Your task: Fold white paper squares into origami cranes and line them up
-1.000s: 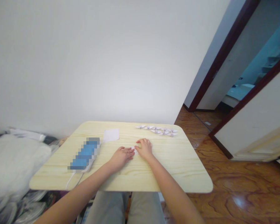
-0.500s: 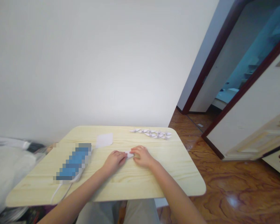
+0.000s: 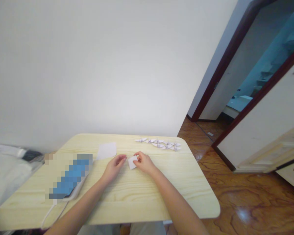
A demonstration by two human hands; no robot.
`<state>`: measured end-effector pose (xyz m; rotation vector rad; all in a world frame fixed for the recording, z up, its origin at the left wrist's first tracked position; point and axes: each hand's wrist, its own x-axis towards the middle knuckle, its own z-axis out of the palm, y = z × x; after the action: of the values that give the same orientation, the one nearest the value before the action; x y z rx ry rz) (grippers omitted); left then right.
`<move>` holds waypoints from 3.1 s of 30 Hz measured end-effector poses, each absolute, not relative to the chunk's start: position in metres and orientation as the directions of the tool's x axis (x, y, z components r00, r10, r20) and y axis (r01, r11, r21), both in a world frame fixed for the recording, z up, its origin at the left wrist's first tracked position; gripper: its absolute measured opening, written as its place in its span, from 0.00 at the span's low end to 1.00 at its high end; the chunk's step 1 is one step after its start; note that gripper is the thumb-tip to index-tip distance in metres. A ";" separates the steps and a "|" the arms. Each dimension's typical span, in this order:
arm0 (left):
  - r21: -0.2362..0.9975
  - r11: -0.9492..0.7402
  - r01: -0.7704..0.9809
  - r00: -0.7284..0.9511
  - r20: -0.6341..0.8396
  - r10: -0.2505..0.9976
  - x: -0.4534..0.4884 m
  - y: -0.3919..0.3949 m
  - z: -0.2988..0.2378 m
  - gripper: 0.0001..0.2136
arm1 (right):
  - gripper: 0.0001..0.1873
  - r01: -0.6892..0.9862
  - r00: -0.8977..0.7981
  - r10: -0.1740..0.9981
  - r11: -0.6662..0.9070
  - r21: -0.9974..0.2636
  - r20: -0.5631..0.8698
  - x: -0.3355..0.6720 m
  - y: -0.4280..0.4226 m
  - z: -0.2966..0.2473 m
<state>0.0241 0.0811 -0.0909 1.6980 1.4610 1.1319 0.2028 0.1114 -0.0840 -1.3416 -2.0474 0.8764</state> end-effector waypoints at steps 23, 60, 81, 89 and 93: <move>0.287 -0.485 0.826 0.414 0.276 0.868 0.038 0.054 -0.097 0.16 | 0.11 0.644 -0.319 0.931 0.352 -0.680 0.179 0.213 0.116 -0.093; 0.381 -0.469 0.797 0.418 0.214 0.883 0.034 0.059 -0.089 0.22 | 0.09 0.631 -0.669 0.709 0.700 -0.335 0.224 0.222 0.106 -0.071; 0.229 -0.500 0.835 0.458 0.216 0.863 0.047 0.060 -0.080 0.19 | 0.14 0.748 -0.574 0.796 0.606 -0.270 0.195 0.222 0.088 -0.057; 0.186 -0.508 0.841 0.465 0.232 0.854 0.051 0.057 -0.081 0.19 | 0.19 0.761 -0.634 0.757 0.647 -0.040 0.158 0.224 0.077 -0.074; 0.161 -0.477 0.864 0.443 0.207 0.872 0.054 0.050 -0.079 0.19 | 0.25 0.798 -0.585 0.796 0.599 -0.066 0.154 0.225 0.077 -0.078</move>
<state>0.0541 0.0503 -0.0794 2.6417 1.5891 0.4085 0.2248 0.0767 -0.0777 -1.3358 -2.6559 -0.0151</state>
